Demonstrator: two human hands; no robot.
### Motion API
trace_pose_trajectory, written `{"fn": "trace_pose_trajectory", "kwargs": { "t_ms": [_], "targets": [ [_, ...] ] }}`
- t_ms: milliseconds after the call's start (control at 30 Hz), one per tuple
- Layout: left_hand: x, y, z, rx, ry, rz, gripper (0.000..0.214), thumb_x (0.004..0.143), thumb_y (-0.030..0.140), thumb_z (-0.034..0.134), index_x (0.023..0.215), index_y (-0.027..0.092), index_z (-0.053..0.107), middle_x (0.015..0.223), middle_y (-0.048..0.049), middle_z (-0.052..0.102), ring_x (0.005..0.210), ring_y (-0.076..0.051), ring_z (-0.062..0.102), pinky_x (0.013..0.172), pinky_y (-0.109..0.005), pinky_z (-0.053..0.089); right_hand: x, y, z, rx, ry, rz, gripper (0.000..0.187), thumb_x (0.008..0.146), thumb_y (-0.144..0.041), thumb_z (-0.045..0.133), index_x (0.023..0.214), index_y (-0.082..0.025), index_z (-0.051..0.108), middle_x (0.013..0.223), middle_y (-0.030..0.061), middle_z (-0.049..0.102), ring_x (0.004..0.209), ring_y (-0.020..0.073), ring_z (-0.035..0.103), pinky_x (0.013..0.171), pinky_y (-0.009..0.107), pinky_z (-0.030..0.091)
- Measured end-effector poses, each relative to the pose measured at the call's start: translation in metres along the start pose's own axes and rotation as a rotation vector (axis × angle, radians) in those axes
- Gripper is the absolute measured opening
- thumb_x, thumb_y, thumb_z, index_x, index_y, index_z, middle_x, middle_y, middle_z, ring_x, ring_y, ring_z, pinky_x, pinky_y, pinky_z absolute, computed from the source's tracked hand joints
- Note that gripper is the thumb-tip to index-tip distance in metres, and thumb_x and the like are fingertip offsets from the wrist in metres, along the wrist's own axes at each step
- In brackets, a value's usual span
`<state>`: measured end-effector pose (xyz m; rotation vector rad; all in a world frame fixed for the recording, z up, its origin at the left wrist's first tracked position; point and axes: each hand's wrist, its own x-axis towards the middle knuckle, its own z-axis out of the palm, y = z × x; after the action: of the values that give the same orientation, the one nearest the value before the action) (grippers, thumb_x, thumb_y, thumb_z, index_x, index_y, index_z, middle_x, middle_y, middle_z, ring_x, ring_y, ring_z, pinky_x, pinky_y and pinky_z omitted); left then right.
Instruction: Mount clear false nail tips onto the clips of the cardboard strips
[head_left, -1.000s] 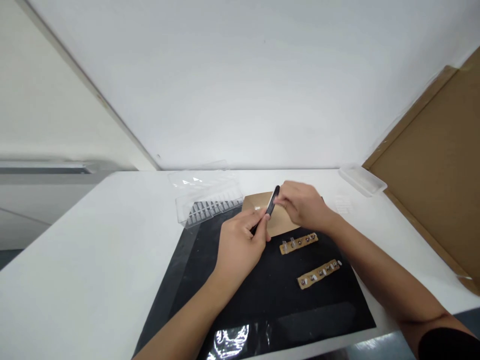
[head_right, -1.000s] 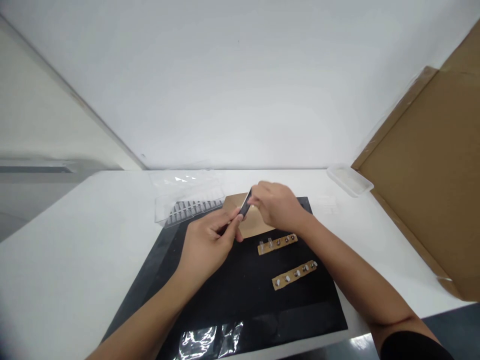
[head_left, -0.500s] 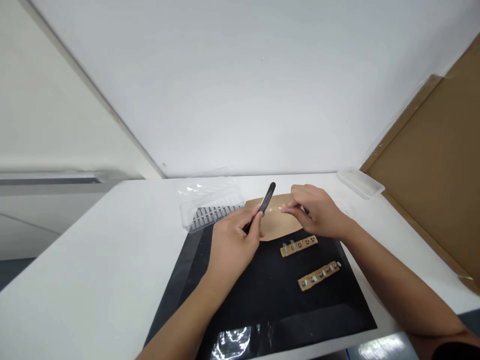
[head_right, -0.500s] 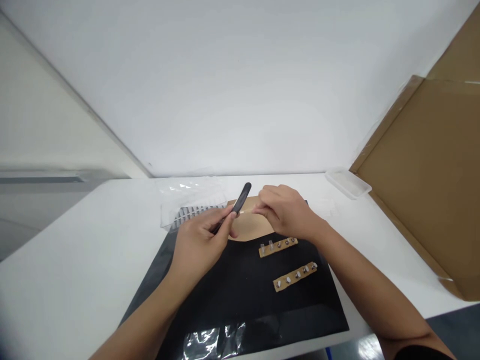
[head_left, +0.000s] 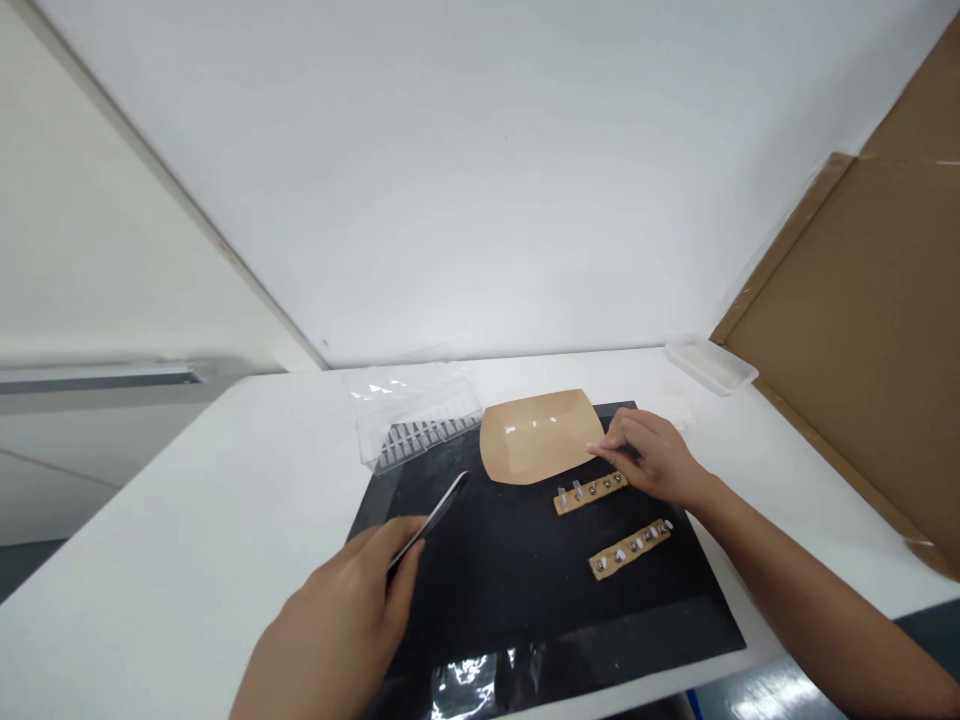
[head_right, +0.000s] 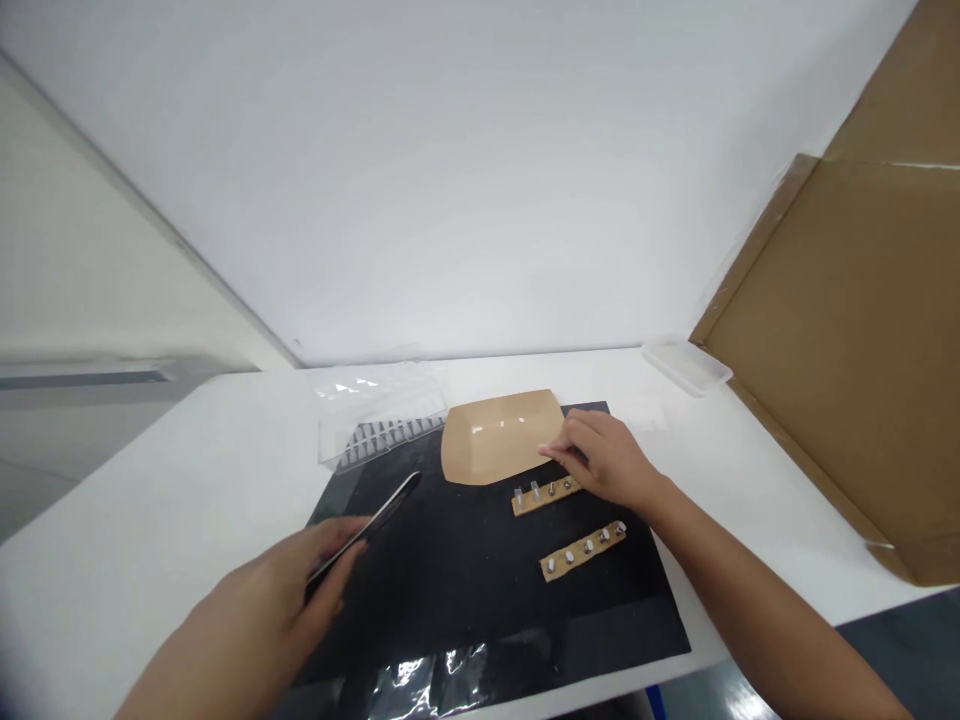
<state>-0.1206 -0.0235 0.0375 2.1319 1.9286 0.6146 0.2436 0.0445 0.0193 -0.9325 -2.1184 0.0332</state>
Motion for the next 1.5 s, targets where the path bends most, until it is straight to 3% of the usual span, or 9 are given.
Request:
{"fn": "trace_pose_trajectory", "kwargs": {
  "t_ms": [167,367,467,567,667,800,967,1200,1500],
  "targets": [
    [-0.01,-0.017,0.026,0.23,-0.022,-0.177,0.047,0.105,0.046,0.036,0.122,0.028,0.076,0.116,-0.0101,0.076,0.082,-0.031,0.075,0.062,-0.038,0.056,-0.004,-0.01,-0.005,-0.082,0.029,-0.092,0.023,0.102,-0.026,0.07,0.083,-0.022,0.057,0.078,-0.0001,0.068,0.068,0.014,0.059,0.065,0.029,0.043],
    [-0.001,-0.007,0.035,0.356,0.109,-0.042,0.049,0.104,0.04,0.041,0.123,0.015,0.078,0.122,-0.021,0.07,0.102,-0.04,0.071,0.089,-0.055,0.057,-0.004,-0.014,-0.001,-0.083,0.073,-0.136,0.023,0.101,-0.023,0.071,0.084,-0.021,0.056,0.077,-0.0009,0.069,0.066,0.0132,0.06,0.066,0.029,0.043],
    [-0.001,0.017,0.026,0.152,0.217,0.103,0.043,0.104,0.043,0.045,0.115,0.018,0.079,0.114,-0.0155,0.074,0.097,-0.036,0.073,0.09,-0.052,0.058,-0.005,-0.015,0.004,-0.044,0.101,-0.139,0.024,0.099,-0.024,0.074,0.084,-0.021,0.055,0.078,-0.0003,0.071,0.068,0.0137,0.064,0.066,0.028,0.045],
    [0.01,0.056,0.02,-0.255,0.049,0.347,0.031,0.105,0.039,0.052,0.116,0.025,0.077,0.104,-0.007,0.08,0.09,-0.024,0.077,0.083,-0.033,0.06,-0.005,-0.019,0.006,-0.057,0.107,-0.197,0.026,0.097,-0.021,0.076,0.083,-0.021,0.054,0.078,-0.0003,0.073,0.067,0.0132,0.065,0.066,0.029,0.045],
    [0.032,0.094,0.026,-0.422,-0.072,0.412,0.029,0.106,0.032,0.051,0.106,0.023,0.079,0.098,-0.0066,0.082,0.086,-0.022,0.077,0.081,-0.031,0.06,-0.004,-0.025,0.004,-0.108,0.113,-0.269,0.027,0.096,-0.017,0.076,0.081,-0.021,0.053,0.076,-0.0011,0.072,0.064,0.0124,0.064,0.065,0.03,0.045],
    [0.047,0.117,0.047,-0.544,-0.115,0.375,0.024,0.104,0.03,0.057,0.105,0.023,0.079,0.097,-0.0057,0.082,0.081,-0.02,0.076,0.073,-0.029,0.059,-0.003,-0.034,-0.002,-0.191,0.082,-0.353,0.029,0.097,-0.011,0.071,0.077,-0.022,0.053,0.076,-0.0012,0.072,0.065,0.0123,0.063,0.065,0.031,0.045],
    [0.039,0.114,0.069,-0.763,-0.066,0.27,0.019,0.099,0.031,0.066,0.102,0.024,0.082,0.097,-0.0057,0.082,0.081,-0.019,0.077,0.058,-0.022,0.057,-0.005,-0.041,-0.008,-0.289,0.0,-0.378,0.03,0.098,-0.009,0.068,0.073,-0.021,0.055,0.075,-0.001,0.07,0.066,0.0132,0.061,0.065,0.033,0.044],
    [0.032,0.115,0.074,-0.984,0.006,0.189,0.016,0.093,0.025,0.073,0.104,0.025,0.085,0.1,-0.0064,0.082,0.084,-0.02,0.079,0.072,-0.027,0.066,-0.002,-0.045,-0.007,-0.258,-0.036,-0.392,0.034,0.101,-0.008,0.063,0.07,-0.021,0.056,0.078,0.001,0.072,0.071,0.0143,0.063,0.067,0.033,0.046],
    [0.032,0.114,0.081,-1.103,-0.175,-0.02,0.016,0.085,0.031,0.081,0.097,0.021,0.085,0.094,-0.0076,0.085,0.077,-0.022,0.081,0.065,-0.025,0.066,-0.001,-0.037,-0.006,-0.164,-0.128,-0.377,0.037,0.105,-0.011,0.057,0.071,-0.021,0.052,0.072,-0.0015,0.068,0.066,0.0129,0.059,0.066,0.032,0.044]
  ]
}}
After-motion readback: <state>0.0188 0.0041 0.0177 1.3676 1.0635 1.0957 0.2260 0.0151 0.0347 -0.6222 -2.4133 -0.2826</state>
